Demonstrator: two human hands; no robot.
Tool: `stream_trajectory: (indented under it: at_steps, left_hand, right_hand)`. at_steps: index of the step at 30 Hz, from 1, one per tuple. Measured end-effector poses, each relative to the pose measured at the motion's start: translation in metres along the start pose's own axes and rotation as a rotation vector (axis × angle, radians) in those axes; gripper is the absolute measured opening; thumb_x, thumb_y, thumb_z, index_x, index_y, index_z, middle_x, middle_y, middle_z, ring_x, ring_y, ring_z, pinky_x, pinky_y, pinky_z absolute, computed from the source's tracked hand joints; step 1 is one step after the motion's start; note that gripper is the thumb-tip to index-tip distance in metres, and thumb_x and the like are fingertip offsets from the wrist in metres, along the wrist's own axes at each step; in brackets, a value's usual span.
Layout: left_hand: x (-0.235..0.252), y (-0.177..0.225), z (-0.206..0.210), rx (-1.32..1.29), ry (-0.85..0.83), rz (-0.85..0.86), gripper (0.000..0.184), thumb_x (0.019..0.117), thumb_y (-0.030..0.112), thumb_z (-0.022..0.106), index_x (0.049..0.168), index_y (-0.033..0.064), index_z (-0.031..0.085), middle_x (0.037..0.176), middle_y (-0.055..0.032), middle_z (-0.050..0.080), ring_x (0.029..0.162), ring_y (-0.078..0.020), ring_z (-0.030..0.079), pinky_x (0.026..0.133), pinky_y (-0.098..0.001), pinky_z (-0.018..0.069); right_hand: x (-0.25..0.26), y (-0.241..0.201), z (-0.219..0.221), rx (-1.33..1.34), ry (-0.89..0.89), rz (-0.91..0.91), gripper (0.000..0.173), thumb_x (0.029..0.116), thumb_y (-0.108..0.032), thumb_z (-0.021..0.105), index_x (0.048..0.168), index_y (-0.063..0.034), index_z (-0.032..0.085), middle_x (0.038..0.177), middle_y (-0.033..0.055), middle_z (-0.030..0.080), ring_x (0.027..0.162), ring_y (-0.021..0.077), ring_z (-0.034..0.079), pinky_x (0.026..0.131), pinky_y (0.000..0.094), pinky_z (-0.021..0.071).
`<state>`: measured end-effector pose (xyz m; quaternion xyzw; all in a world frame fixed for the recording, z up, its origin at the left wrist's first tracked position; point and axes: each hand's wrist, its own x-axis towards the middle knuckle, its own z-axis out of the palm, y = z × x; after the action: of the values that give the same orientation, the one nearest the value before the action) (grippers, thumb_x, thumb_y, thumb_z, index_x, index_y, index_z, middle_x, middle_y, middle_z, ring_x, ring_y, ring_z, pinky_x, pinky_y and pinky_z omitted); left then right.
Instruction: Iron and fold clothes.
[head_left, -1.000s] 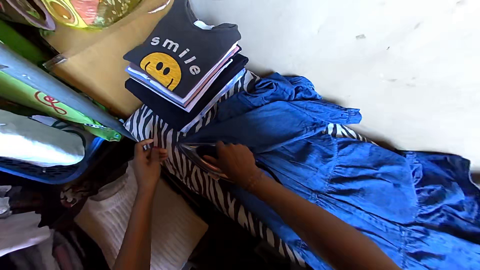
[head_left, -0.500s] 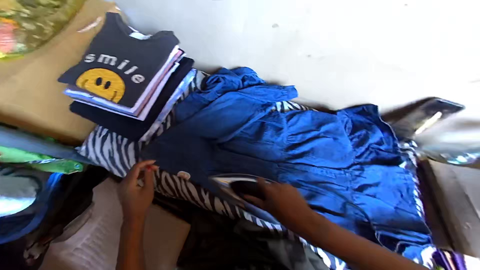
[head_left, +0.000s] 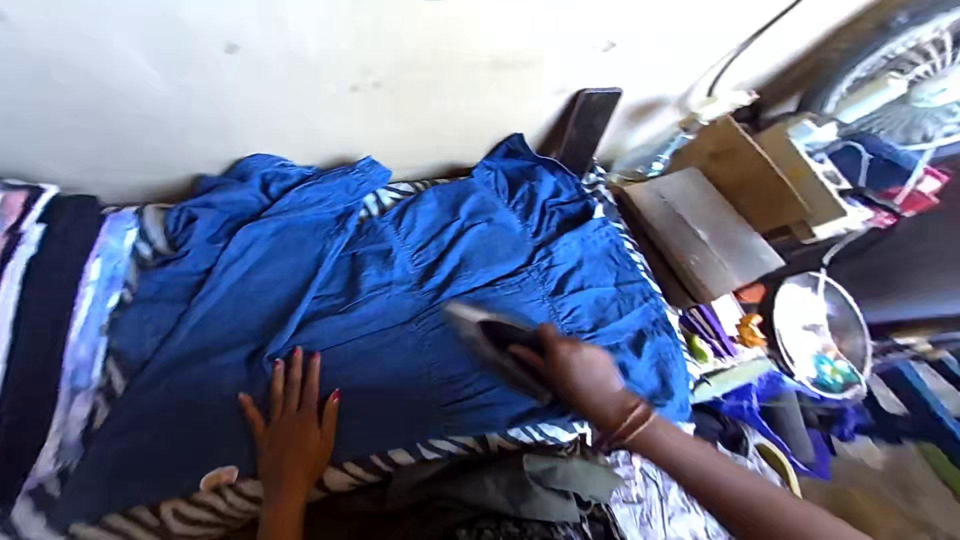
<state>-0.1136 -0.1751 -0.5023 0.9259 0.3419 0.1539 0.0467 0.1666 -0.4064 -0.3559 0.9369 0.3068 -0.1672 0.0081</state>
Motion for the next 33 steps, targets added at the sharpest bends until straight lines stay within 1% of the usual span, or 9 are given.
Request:
stream_trajectory:
  at_steps: [4,7,11,17,21,25,27,30,33]
  left_hand:
    - [-0.003,0.005,-0.007,-0.003,-0.002,-0.018,0.071,0.1051,0.053,0.021,0.156,0.0079,0.042,0.162,-0.0192,0.037,0.151,-0.0453,0.028,0.111,-0.0807,0.0059]
    - [0.014,0.056,-0.016,-0.123,0.047,0.035,0.067,0.1072,0.043,0.025,0.151,-0.0039,0.044,0.156,-0.0270,0.041,0.148,-0.0501,0.030,0.110,-0.0822,0.0050]
    - [0.029,0.116,0.018,-0.149,-0.021,0.201,0.067,0.1051,0.048,0.027,0.153,0.0050,0.045,0.159,-0.0187,0.042,0.149,-0.0424,0.034,0.112,-0.0789,0.0092]
    - [0.029,0.113,0.027,-0.070,-0.064,0.206,0.070,0.1050,0.053,0.023,0.157,0.0091,0.040,0.163,-0.0166,0.036,0.154,-0.0390,0.025,0.115,-0.0746,0.0052]
    - [0.031,0.113,0.023,-0.073,-0.112,0.197,0.070,0.1048,0.053,0.025,0.155,0.0065,0.042,0.162,-0.0205,0.036,0.154,-0.0412,0.024,0.115,-0.0744,0.0041]
    - [0.029,0.112,0.021,-0.051,-0.115,0.194,0.070,0.1050,0.054,0.024,0.156,0.0074,0.041,0.162,-0.0202,0.036,0.153,-0.0400,0.025,0.115,-0.0740,0.0034]
    - [0.038,0.118,0.020,-0.091,-0.038,0.169,0.063,0.1053,0.050,0.029,0.148,0.0101,0.052,0.154,-0.0192,0.048,0.146,-0.0388,0.039,0.114,-0.0713,0.0105]
    - [0.087,0.152,0.006,-0.262,0.053,0.226,0.046,0.1033,0.033,0.043,0.129,0.0021,0.065,0.122,-0.0235,0.067,0.113,-0.0441,0.061,0.097,-0.0647,0.0372]
    - [0.168,0.219,-0.006,-0.372,-0.180,0.349,0.039,0.1058,0.022,0.047,0.126,-0.0060,0.065,0.123,-0.0292,0.065,0.119,-0.0480,0.061,0.102,-0.0604,0.0470]
  right_hand:
    - [0.030,0.102,-0.034,0.124,-0.008,0.323,0.071,0.1054,-0.054,0.048,0.130,0.0114,0.056,0.113,0.0405,0.063,0.110,0.0595,0.061,0.091,0.0733,0.0458]
    - [0.011,0.070,-0.037,0.148,-0.123,0.252,0.068,0.1053,-0.054,0.048,0.132,0.0074,0.056,0.108,0.0355,0.066,0.104,0.0550,0.065,0.088,0.0701,0.0493]
    - [-0.018,0.023,0.008,0.070,0.001,0.043,0.058,0.1002,-0.053,0.058,0.116,0.0024,0.065,0.084,0.0249,0.071,0.079,0.0480,0.072,0.065,0.0624,0.0559]
    - [0.053,0.141,-0.029,0.169,0.084,0.505,0.065,0.1046,-0.053,0.051,0.130,0.0069,0.057,0.109,0.0360,0.067,0.106,0.0561,0.065,0.089,0.0711,0.0484]
    - [0.053,0.147,-0.030,0.160,0.082,0.401,0.066,0.1022,-0.057,0.053,0.124,0.0040,0.062,0.102,0.0313,0.069,0.101,0.0524,0.067,0.085,0.0693,0.0501]
    - [0.088,0.144,-0.040,0.162,0.112,0.472,0.064,0.1028,-0.056,0.053,0.124,0.0041,0.061,0.104,0.0322,0.068,0.102,0.0534,0.067,0.083,0.0694,0.0510]
    - [0.109,0.143,-0.042,0.231,0.242,0.451,0.061,0.1021,-0.055,0.055,0.115,0.0039,0.063,0.098,0.0321,0.067,0.094,0.0538,0.067,0.073,0.0701,0.0516]
    - [0.103,0.134,-0.043,0.306,0.191,0.384,0.061,0.1017,-0.055,0.055,0.112,0.0037,0.063,0.096,0.0304,0.067,0.092,0.0515,0.067,0.074,0.0688,0.0525]
    - [0.043,0.129,-0.031,0.261,-0.084,0.301,0.069,0.1032,-0.059,0.049,0.129,0.0046,0.057,0.105,0.0305,0.068,0.102,0.0507,0.067,0.087,0.0664,0.0519]
